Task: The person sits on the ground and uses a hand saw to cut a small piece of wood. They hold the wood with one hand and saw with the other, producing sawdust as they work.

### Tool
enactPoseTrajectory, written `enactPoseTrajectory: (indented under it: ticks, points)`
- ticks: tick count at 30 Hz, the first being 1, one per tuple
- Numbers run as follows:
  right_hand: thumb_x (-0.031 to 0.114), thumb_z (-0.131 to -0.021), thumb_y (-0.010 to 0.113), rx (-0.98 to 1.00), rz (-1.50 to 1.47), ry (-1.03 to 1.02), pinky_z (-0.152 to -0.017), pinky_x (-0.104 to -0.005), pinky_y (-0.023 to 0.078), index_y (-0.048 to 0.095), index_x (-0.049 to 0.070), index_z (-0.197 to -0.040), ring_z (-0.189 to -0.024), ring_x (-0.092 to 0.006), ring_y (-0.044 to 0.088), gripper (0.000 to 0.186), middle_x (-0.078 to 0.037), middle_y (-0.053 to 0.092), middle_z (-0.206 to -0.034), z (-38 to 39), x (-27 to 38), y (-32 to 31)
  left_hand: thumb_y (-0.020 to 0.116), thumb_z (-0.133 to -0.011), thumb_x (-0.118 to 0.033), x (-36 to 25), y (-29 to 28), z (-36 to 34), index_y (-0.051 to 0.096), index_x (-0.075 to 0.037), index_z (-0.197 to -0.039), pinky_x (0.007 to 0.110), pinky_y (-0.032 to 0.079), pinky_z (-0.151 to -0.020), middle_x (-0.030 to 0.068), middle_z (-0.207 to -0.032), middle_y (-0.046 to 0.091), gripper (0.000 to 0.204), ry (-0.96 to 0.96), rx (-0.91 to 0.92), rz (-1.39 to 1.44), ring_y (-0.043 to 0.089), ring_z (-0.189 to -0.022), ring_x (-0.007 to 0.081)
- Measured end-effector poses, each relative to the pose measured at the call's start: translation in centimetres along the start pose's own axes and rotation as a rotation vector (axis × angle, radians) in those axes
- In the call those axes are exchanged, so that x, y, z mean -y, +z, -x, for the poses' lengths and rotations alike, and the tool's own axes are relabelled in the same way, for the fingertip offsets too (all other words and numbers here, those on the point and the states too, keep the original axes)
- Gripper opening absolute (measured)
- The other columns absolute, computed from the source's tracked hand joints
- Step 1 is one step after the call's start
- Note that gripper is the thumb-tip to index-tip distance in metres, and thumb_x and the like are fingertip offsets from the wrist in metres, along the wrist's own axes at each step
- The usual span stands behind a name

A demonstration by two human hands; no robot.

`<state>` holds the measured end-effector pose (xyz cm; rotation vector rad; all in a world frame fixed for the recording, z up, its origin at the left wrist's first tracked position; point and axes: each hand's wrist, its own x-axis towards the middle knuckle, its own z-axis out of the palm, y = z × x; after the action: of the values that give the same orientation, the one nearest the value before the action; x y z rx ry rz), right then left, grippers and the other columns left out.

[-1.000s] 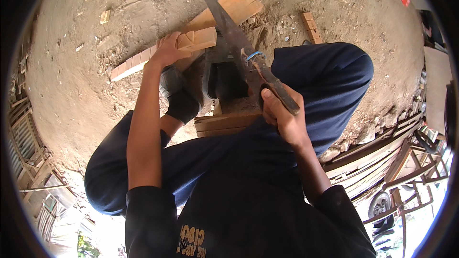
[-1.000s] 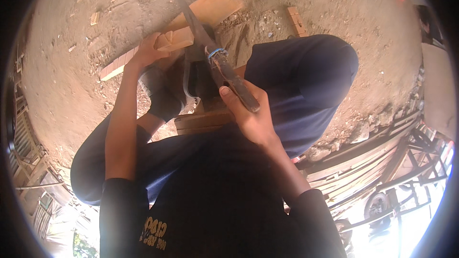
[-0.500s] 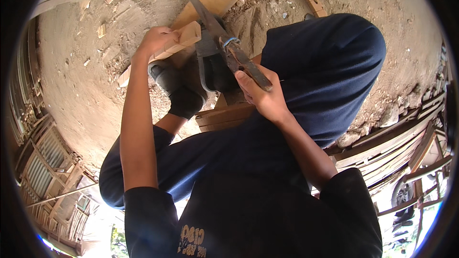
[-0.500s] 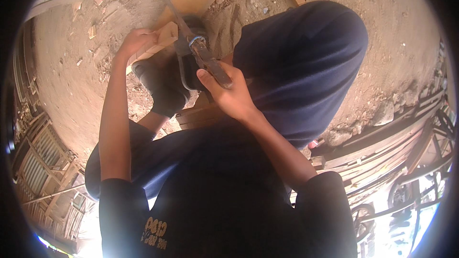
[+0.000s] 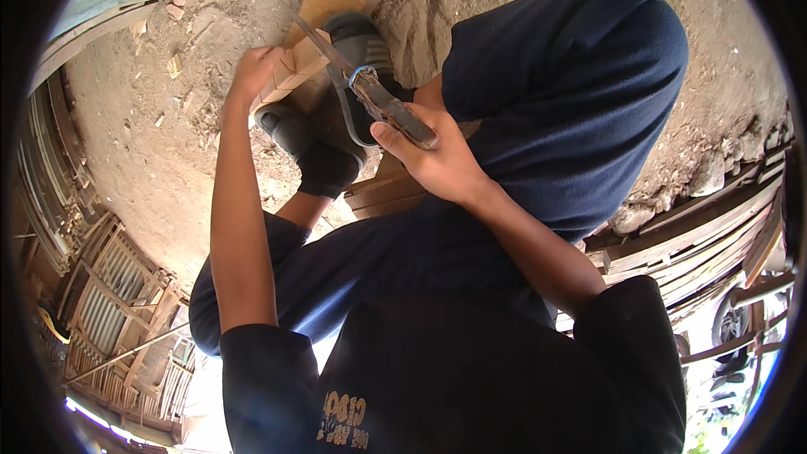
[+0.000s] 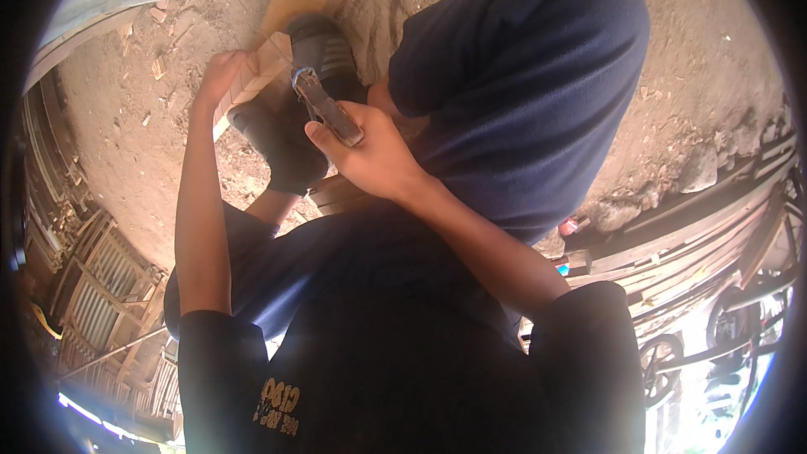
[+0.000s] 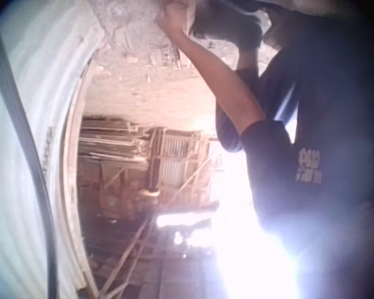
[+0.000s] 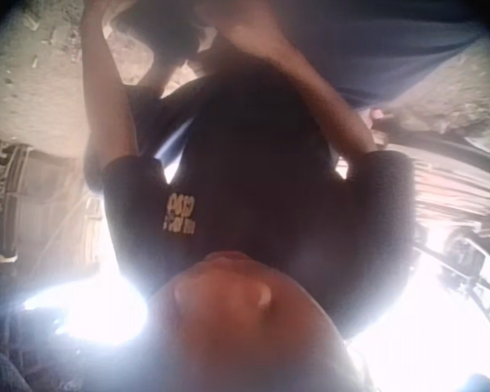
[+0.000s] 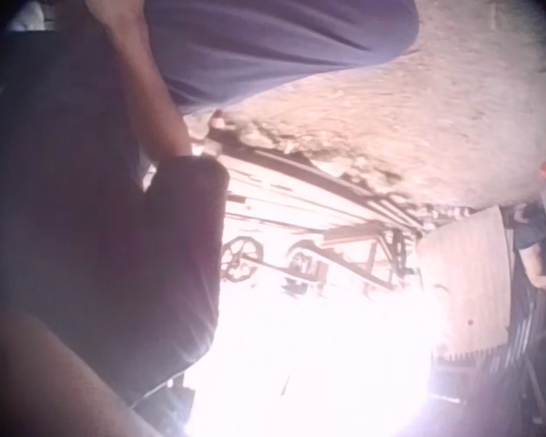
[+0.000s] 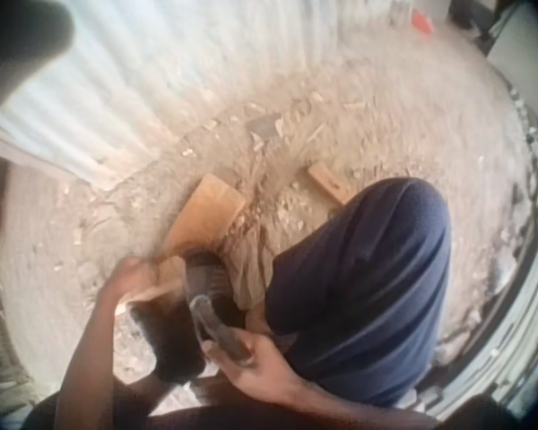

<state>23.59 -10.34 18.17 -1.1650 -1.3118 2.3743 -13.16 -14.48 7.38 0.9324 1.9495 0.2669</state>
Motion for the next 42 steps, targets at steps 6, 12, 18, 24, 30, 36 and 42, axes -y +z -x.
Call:
enactPoseTrajectory:
  ticks: [6, 12, 18, 24, 30, 36, 42]
  points:
    - [0.031, -0.095, 0.066, -0.038, -0.06, -0.037, -0.06, -0.0238, 0.037, 0.063, 0.0, -0.092, -0.068, -0.0034, 0.043, 0.032, 0.005, 0.051, -0.072, -0.2, -0.6, 0.2, 0.073, -0.083, -0.029, -0.2, 3.1, 3.6, 0.064, -0.003, -0.119, 0.036, 0.048, -0.091, 0.0156, -0.12, 0.066, 0.045, 0.102, -0.356, -0.008, 0.063, -0.108, 0.0268]
    - [0.026, -0.096, 0.064, -0.046, -0.051, -0.036, -0.058, -0.029, 0.041, 0.057, 0.002, -0.082, -0.064, -0.0074, 0.047, 0.028, 0.001, 0.05, -0.065, -0.3, -0.3, 0.2, 0.078, -0.078, -0.019, -1.4, 6.4, 7.5, 0.067, -0.006, -0.114, 0.042, 0.048, -0.092, 0.0149, -0.114, 0.065, 0.04, 0.333, -0.599, -0.456, 0.061, -0.105, 0.0347]
    - [0.026, -0.095, 0.065, -0.06, -0.058, -0.072, -0.059, -0.0295, 0.042, 0.058, 0.001, -0.084, -0.064, -0.0079, 0.047, 0.028, 0.0, 0.051, -0.065, -0.4, -0.9, 0.6, 0.076, -0.08, -0.019, -0.5, 8.1, 8.1, 0.071, -0.01, -0.111, 0.044, 0.045, -0.094, 0.0081, -0.115, 0.066, 0.032, 0.41, -0.764, -0.593, 0.059, -0.108, 0.0292]
    - [0.026, -0.095, 0.065, -0.056, -0.041, -0.073, -0.06, -0.0294, 0.043, 0.059, 0.001, -0.085, -0.064, -0.0082, 0.049, 0.027, -0.001, 0.053, -0.066, -0.3, -0.7, 0.4, 0.074, -0.082, -0.02, -1.2, 8.7, 7.8, 0.075, -0.015, -0.103, 0.041, 0.043, -0.091, 0.0033, -0.115, 0.066, 0.022, 0.467, -0.844, -0.674, 0.06, -0.104, 0.0253]
    - [0.026, -0.095, 0.065, -0.053, -0.043, -0.042, -0.059, -0.0291, 0.043, 0.059, 0.001, -0.085, -0.064, -0.0077, 0.049, 0.027, 0.0, 0.053, -0.066, -0.2, -0.4, 0.4, 0.074, -0.082, -0.019, -1.3, 9.0, 7.2, 0.074, -0.015, -0.098, 0.042, 0.043, -0.09, 0.0026, -0.112, 0.066, 0.017, 0.481, -0.852, -0.606, 0.06, -0.102, 0.0258]
    - [0.027, -0.095, 0.065, -0.036, -0.036, 0.046, -0.057, -0.0281, 0.04, 0.06, 0.002, -0.085, -0.063, -0.0062, 0.047, 0.028, 0.002, 0.05, -0.066, 0.0, 0.2, 0.3, 0.079, -0.076, -0.023, -1.1, 8.1, 7.2, 0.063, -0.013, -0.116, 0.047, 0.041, -0.094, 0.0099, -0.115, 0.063, 0.045, 0.424, -0.787, -0.547, 0.057, -0.108, 0.0328]
    - [0.025, -0.094, 0.064, -0.029, 0.172, -0.014, -0.059, -0.0287, 0.039, 0.06, 0.0, -0.085, -0.064, -0.0074, 0.044, 0.026, 0.001, 0.048, -0.065, 0.5, 0.3, 0.5, 0.083, -0.07, -0.04, 2.0, 6.5, 5.9, 0.05, -0.013, -0.128, 0.052, 0.035, -0.105, 0.0159, -0.122, 0.06, 0.073, 0.203, -0.55, -0.562, 0.052, -0.12, 0.0374]
